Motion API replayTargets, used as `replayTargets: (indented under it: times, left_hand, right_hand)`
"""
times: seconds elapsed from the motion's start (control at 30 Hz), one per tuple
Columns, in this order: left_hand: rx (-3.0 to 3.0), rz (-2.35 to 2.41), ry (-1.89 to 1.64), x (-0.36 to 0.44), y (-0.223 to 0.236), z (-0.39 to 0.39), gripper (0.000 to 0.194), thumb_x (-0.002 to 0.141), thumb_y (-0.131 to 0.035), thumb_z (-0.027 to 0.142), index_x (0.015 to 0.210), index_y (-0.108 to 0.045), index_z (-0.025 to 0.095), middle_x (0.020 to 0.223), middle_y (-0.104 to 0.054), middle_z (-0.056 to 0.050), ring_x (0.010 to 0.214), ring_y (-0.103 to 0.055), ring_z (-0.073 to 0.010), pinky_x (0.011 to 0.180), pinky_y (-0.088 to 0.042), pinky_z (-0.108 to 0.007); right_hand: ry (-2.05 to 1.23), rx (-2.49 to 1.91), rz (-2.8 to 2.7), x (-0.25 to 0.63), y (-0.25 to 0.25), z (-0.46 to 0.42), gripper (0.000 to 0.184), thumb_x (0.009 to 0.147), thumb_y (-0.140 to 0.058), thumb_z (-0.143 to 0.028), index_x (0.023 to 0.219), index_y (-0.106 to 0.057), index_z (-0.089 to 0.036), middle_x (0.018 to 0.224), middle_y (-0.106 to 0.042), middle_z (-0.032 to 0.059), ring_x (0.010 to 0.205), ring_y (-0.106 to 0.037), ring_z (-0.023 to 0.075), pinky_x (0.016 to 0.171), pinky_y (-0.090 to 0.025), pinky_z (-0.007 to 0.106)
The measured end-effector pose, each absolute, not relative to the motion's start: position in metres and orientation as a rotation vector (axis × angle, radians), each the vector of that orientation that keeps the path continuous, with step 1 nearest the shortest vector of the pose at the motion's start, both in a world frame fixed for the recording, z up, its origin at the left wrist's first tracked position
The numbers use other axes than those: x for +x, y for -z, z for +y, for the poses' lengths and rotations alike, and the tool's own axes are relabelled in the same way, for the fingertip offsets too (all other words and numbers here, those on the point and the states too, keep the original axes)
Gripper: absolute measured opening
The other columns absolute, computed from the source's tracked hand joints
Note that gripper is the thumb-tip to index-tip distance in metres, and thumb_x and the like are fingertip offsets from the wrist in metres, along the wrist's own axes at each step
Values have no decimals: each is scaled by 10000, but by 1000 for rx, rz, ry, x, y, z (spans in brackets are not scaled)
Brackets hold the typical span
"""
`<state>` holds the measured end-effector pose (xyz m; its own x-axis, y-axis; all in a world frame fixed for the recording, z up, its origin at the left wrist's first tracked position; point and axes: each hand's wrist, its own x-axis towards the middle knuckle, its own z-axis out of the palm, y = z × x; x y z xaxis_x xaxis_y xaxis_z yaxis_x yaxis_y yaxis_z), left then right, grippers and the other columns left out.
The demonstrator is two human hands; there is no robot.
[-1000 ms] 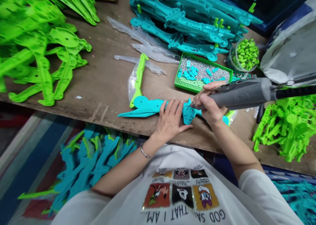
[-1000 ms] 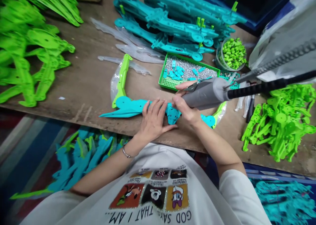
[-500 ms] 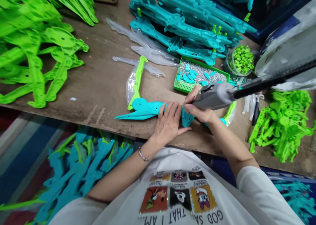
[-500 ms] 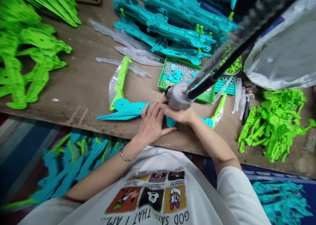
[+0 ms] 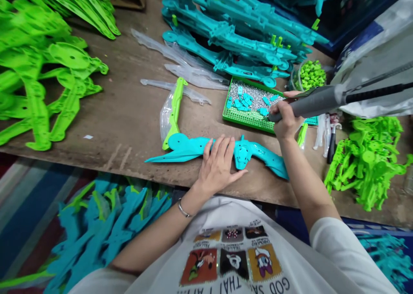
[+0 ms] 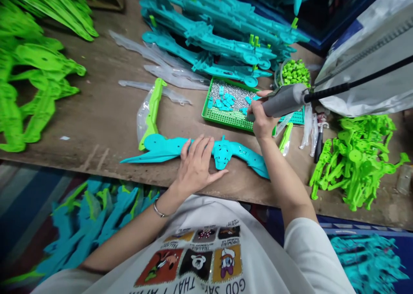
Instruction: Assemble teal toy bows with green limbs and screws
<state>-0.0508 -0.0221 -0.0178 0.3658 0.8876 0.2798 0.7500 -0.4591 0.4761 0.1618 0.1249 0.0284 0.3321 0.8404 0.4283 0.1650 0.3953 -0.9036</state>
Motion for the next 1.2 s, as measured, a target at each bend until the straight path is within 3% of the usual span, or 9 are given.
replayTargets:
  times: [0.23, 0.47, 0.67, 0.97, 1.2]
  left_hand:
    - [2386, 1464, -720, -51, 17, -22, 1002, 911, -647, 643, 1638, -285, 57, 1565, -502, -261, 1521, -398, -416, 1291, -172, -595]
    - [2368, 1449, -730, -51, 17, -22, 1040, 886, -652, 688, 1635, -300, 59, 1565, -499, -265, 1521, -396, -421, 1294, -161, -595]
    - [2339, 1440, -703, -51, 16, -22, 984, 913, -628, 661, 1624, -314, 58, 1574, -488, -255, 1538, -365, -410, 1301, -136, -592]
    - [2358, 1435, -722, -51, 14, -23, 937, 932, -596, 606, 1626, -297, 52, 1606, -454, -242, 1549, -349, -394, 1305, -122, -560]
    - [2374, 1449, -739, -50, 18, -22, 918, 919, -619, 552, 1620, -307, 48, 1591, -472, -250, 1526, -382, -401, 1289, -143, -571]
  right_hand:
    - [-665, -1056, -1134, 163, -22, 129, 395, 758, -772, -557, 936, -562, -274, 550, -509, -92, 454, -541, 148, 503, -490, 311]
    - [-623, -1113, -1173, 157, -49, 119, 401, 787, -734, -616, 819, -533, -270, 555, -472, -77, 472, -539, 141, 526, -505, 319]
    - [-876, -903, -1205, 131, -88, 47, 246, 831, -744, -420, 973, -584, -300, 524, -471, -96, 395, -461, 144, 451, -471, 326]
    - [-1114, -889, -1317, 126, -61, -13, 247, 880, -719, -306, 1103, -617, -342, 612, -590, -75, 523, -614, 192, 546, -542, 371]
    - [-1143, -822, -1323, 126, -42, -11, 225, 848, -739, -228, 1016, -614, -310, 671, -620, -69, 563, -616, 166, 561, -535, 341]
